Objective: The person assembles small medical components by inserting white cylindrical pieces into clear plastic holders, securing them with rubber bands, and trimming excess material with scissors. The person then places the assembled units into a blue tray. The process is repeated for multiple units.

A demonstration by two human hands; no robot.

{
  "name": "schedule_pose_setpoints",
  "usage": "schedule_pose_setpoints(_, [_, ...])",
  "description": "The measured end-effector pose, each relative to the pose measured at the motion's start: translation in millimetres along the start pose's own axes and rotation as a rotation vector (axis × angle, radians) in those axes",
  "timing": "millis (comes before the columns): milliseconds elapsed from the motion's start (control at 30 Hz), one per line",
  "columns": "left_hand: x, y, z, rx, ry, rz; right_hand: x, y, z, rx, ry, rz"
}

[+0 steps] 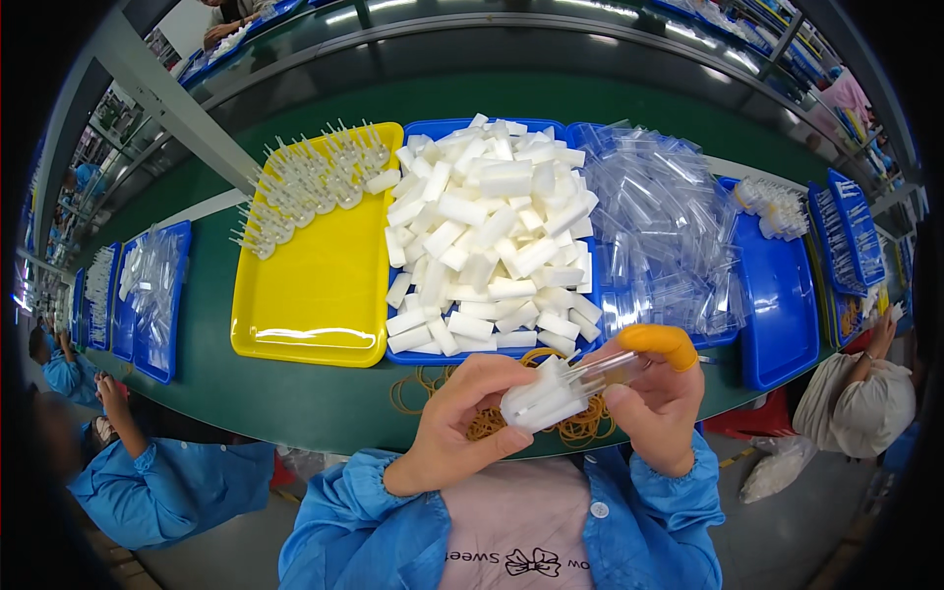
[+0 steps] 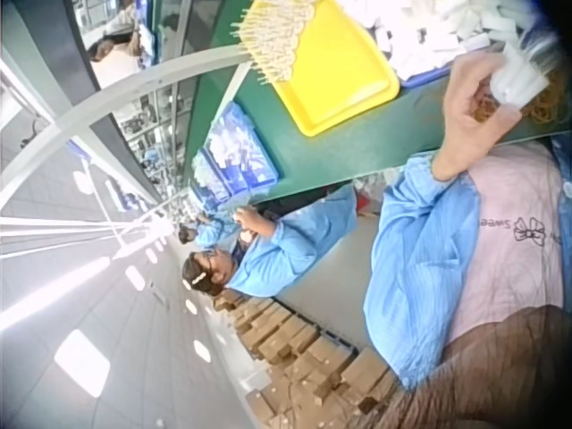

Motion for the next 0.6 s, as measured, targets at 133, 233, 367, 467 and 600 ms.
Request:
schedule_pose_setpoints(133, [1.4,3.0,8.2,-0.175,-0.294,0.003,-0.5,3.3,0.5,0.014,0.003,0.004])
schedule_pose_setpoints(233, [-1.9,3.0,16.3,-0.256,-0.343,-0.003,-1.2,4.5,-0.1,0.011,-0.004,-0.013])
schedule_pose_setpoints(367, [-2.2,3.4,16.6,-0.261,-0.36,-0.051,0.9,6.1,-0.4,-0.066,-0.012,-0.034])
schedule_pose_setpoints(467, [-0.6,3.5,14.1,-0.21,-0.419,0.012,2.0,6.6,-0.2,-0.065,0.03,0.003])
schedule_pose_setpoints(600, [5.4,0.2,2.2,-0.116,-0.034,0.197,11.3,-5.1,-7.8,0.179,0.23,-0.062])
Point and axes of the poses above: each hand's wrist, its own y-axis away from the middle knuckle, its own x-axis out of the back of the hand, z = x × y, the point moved 3 cm from there along -y, towards the middle knuckle, and after that the axes turned 15 degrees about z, right-handed, at the moved point
